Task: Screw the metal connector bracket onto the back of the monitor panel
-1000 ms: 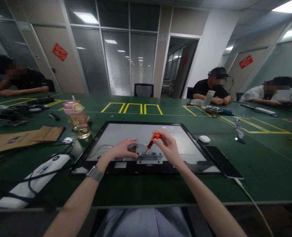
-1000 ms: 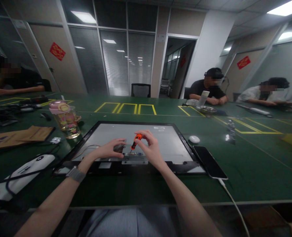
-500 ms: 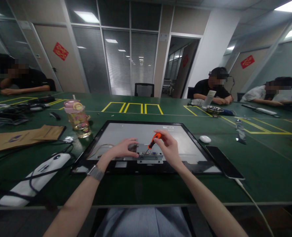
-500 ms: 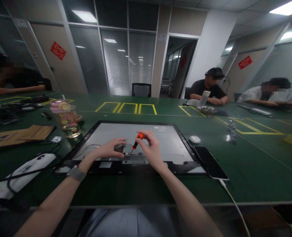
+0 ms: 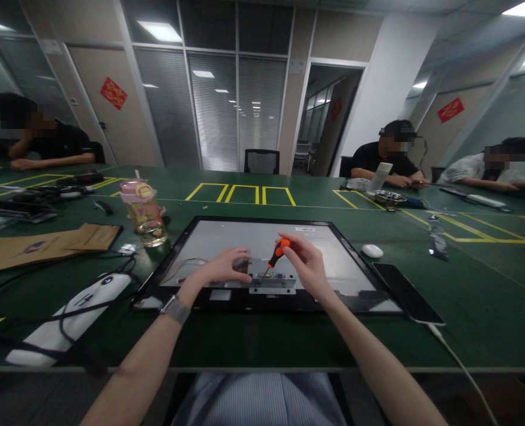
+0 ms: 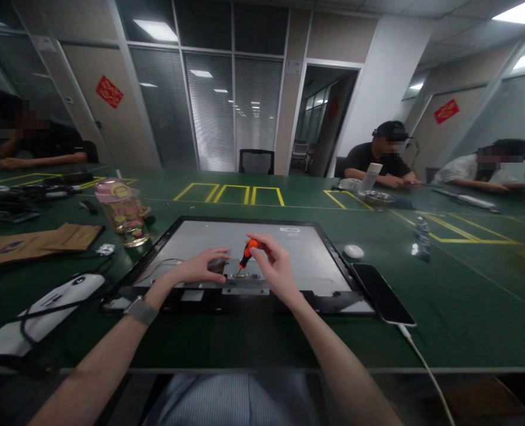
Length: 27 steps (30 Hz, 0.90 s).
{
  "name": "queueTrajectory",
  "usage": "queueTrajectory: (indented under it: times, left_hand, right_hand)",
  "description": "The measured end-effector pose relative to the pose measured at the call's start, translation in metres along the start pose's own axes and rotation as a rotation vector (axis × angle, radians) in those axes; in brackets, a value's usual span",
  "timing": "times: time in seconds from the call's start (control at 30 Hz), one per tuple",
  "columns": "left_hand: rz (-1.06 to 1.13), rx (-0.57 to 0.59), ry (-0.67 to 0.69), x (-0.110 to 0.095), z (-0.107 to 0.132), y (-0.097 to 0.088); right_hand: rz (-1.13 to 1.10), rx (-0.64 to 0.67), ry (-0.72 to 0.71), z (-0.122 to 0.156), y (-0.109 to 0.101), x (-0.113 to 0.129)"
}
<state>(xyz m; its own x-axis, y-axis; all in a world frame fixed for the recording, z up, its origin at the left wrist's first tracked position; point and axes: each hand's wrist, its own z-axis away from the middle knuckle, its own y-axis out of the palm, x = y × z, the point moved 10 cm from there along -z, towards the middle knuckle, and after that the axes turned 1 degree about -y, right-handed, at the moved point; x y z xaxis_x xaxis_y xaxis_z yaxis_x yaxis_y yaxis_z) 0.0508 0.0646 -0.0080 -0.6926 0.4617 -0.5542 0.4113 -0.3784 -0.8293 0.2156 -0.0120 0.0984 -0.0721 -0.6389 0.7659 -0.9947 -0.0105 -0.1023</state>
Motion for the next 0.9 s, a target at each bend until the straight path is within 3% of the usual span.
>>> queueTrajectory:
  times: [0.13, 0.33, 0.53, 0.73, 0.9]
  left_hand:
    - [-0.001, -0.002, 0.008, 0.001, -0.001, 0.001]
    - [-0.018, 0.003, 0.004, 0.0, 0.0, 0.001]
    - [-0.007, -0.003, 0.016, 0.003, -0.001, 0.001]
    - [-0.009, 0.0, 0.01, 0.001, -0.001, 0.0]
    - [-0.008, -0.002, 0.017, 0.0, -0.001, 0.0]
  right_hand:
    - [-0.057, 0.036, -0.005, 0.0, 0.004, 0.002]
    - [-0.012, -0.059, -0.029, -0.003, -0.009, 0.002]
    - [-0.026, 0.03, -0.02, -0.002, 0.001, 0.004]
    - [0.007, -0.015, -0.012, -0.001, -0.003, 0.001]
    - [-0.025, 0.076, -0.002, 0.001, 0.007, 0.005]
